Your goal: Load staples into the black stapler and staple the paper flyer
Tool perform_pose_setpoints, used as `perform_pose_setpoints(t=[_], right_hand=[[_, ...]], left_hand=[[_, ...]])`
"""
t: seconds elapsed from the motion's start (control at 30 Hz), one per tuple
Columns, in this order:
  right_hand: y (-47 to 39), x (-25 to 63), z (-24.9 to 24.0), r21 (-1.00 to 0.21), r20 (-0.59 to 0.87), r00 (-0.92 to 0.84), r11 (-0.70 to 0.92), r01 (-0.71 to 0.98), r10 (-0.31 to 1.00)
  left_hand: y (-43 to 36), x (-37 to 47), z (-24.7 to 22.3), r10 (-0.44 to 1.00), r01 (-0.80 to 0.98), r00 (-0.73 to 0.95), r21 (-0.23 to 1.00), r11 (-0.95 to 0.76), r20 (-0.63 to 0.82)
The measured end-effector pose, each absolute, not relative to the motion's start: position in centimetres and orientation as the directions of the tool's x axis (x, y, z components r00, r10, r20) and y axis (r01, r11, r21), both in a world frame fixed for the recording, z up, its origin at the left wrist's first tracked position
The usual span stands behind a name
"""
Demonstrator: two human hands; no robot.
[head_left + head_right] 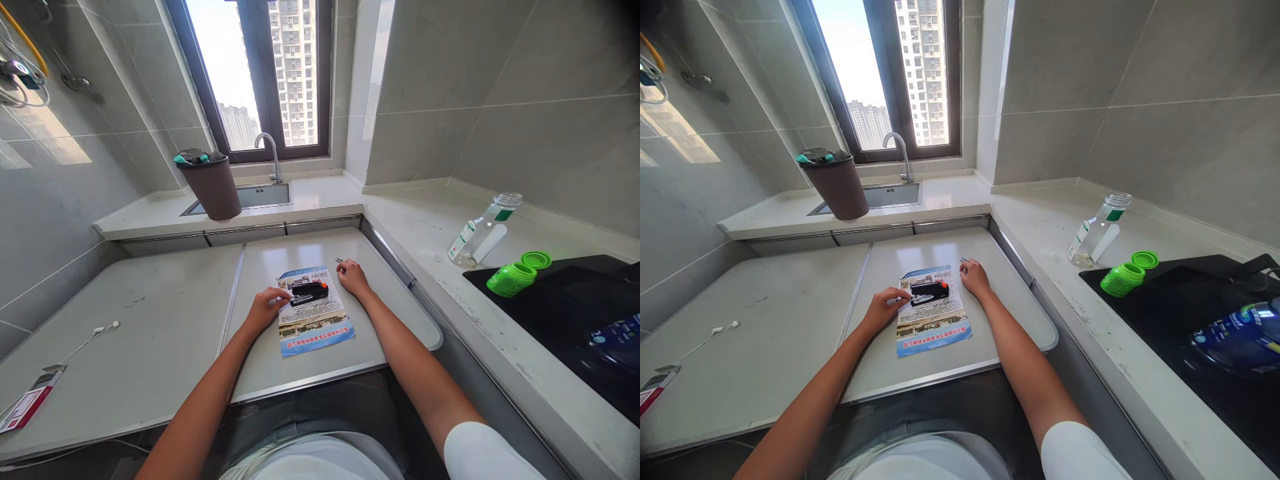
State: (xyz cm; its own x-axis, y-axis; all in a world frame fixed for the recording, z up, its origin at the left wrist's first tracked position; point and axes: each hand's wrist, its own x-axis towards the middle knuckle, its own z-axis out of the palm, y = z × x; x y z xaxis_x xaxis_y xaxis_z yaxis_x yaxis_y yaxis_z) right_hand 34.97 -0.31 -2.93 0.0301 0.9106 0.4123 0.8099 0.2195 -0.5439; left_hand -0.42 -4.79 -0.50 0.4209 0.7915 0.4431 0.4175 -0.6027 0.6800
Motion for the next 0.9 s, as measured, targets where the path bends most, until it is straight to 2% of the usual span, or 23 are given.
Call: perform_pose_setpoints(t=[0.43,0.73,0.8,0.9], right_hand=[[-0.7,35.0,-2.5,-0.547,0.387,0.022,0.211,0.81,0.922],[-0.7,34.8,-2.2,-0.562,0.401,0.02,0.229,0.795,0.916],[-0.9,34.5,-1.9,-0.567,0.425,0.01,0.258,0.783,0.905],[-1.5,33.9,-1.1,-0.605,0.486,-0.082,0.403,0.687,0.87]], left_hand=[[-4.9,-0.4,-0.5,0.836,0.465,0.33,0.695,-0.548,0.439],[-5.0,-0.2,-0.2,0.803,0.481,0.401,0.645,-0.594,0.44],[-5.0,-0.2,0.0,0.789,0.484,0.423,0.625,-0.612,0.445],[-5.1,-0.5,0.5,0.765,0.498,0.476,0.584,-0.641,0.434]])
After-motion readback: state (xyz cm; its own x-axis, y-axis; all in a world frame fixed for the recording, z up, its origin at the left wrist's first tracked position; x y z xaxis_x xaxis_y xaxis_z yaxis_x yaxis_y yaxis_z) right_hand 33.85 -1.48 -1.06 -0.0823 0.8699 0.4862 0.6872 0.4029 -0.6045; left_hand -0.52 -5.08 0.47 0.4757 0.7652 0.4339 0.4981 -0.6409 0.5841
